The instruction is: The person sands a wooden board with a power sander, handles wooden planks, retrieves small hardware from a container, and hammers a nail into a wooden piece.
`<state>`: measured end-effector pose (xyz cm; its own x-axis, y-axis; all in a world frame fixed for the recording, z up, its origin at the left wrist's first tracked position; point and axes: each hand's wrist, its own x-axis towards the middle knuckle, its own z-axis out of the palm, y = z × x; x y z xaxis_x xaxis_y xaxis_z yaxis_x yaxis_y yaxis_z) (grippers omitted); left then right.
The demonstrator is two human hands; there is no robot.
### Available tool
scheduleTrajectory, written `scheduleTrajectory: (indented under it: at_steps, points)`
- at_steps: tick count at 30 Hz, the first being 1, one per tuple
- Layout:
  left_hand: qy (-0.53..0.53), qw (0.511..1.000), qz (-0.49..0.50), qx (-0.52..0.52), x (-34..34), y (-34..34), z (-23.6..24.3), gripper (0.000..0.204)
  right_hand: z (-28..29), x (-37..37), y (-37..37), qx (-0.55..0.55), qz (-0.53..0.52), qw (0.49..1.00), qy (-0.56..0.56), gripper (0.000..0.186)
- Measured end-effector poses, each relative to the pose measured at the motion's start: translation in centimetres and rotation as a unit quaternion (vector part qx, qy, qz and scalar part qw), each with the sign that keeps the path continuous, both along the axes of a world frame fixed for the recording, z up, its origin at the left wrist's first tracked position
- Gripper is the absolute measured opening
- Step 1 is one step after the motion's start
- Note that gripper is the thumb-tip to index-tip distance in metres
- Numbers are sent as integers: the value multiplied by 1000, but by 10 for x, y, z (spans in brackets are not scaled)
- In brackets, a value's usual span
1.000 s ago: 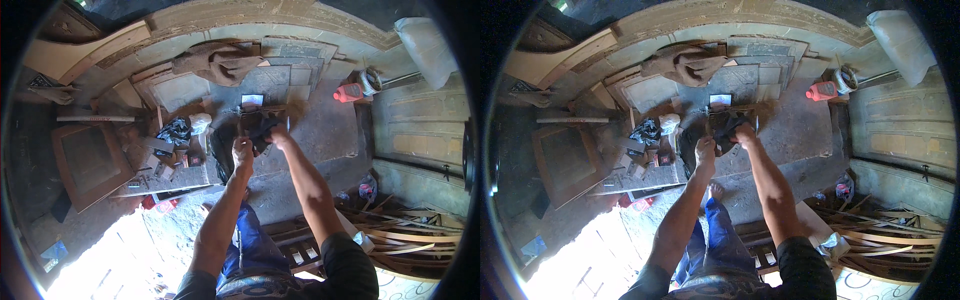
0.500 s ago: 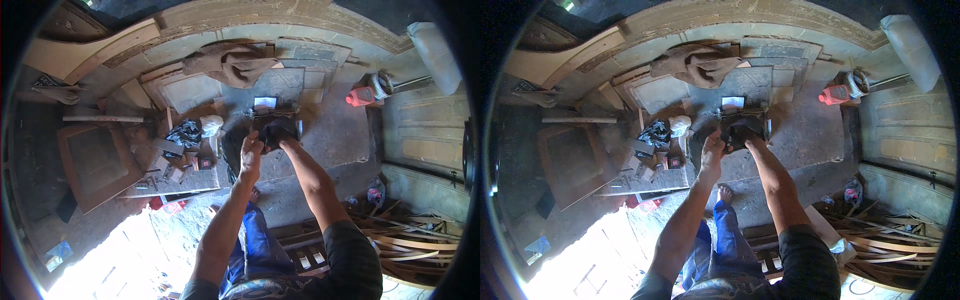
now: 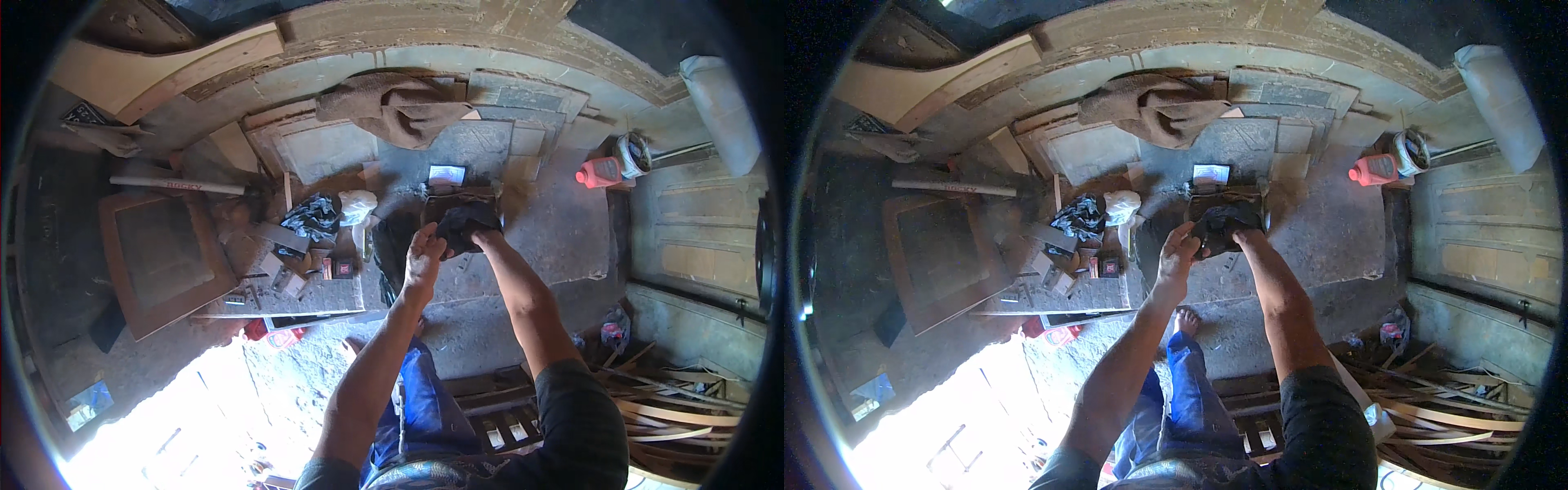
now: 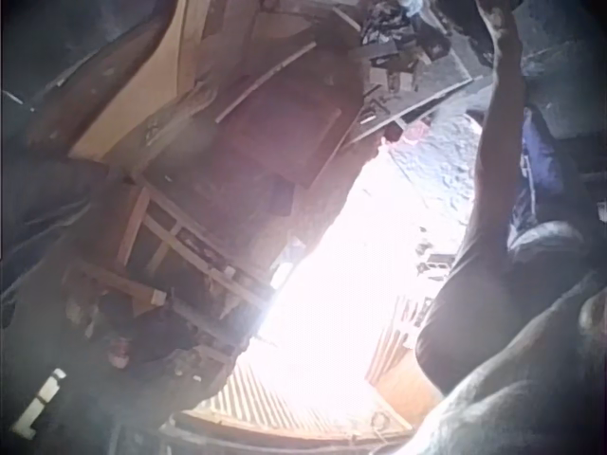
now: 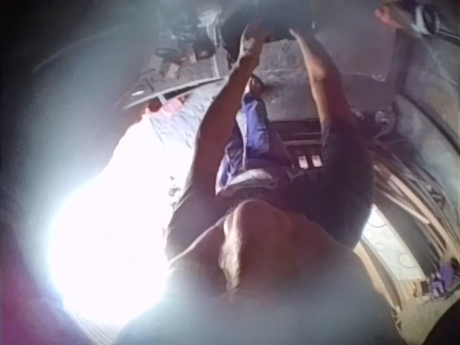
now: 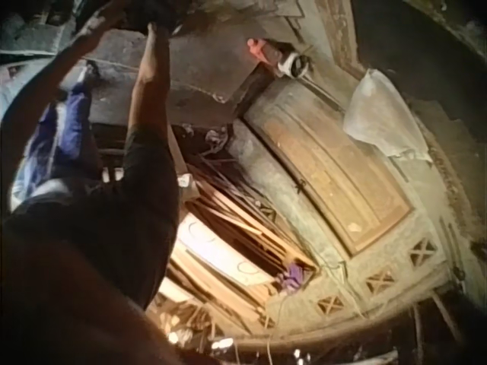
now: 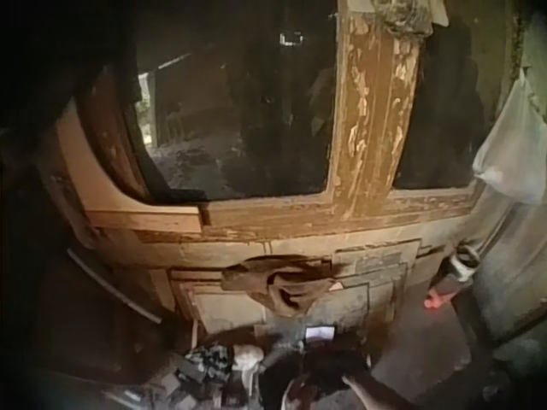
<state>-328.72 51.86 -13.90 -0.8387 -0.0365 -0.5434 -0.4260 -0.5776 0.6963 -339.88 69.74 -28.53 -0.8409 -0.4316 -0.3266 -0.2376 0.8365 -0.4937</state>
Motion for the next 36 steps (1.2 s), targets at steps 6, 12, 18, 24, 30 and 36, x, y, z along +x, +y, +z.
scheduleTrajectory:
  at_steps: [6,12,18,24,30,36]
  points:
    - [6,999,-20,-28,2,9,0,49,-15,7,32,-142,-5,990,19,37]
    - [12,999,26,-40,4,5,-3,48,33,0,19,63,-62,996,-3,33]
    - [4,997,64,-44,15,10,-8,46,65,12,22,-154,-307,918,-196,16]
    - [-6,997,72,-36,70,-6,2,42,120,27,32,-273,-392,817,-323,14]
    - [-40,999,-1,-17,123,9,8,57,171,58,38,-327,-395,820,-255,19]
    - [-29,941,83,327,116,31,68,75,258,148,-11,-226,-203,952,46,20]
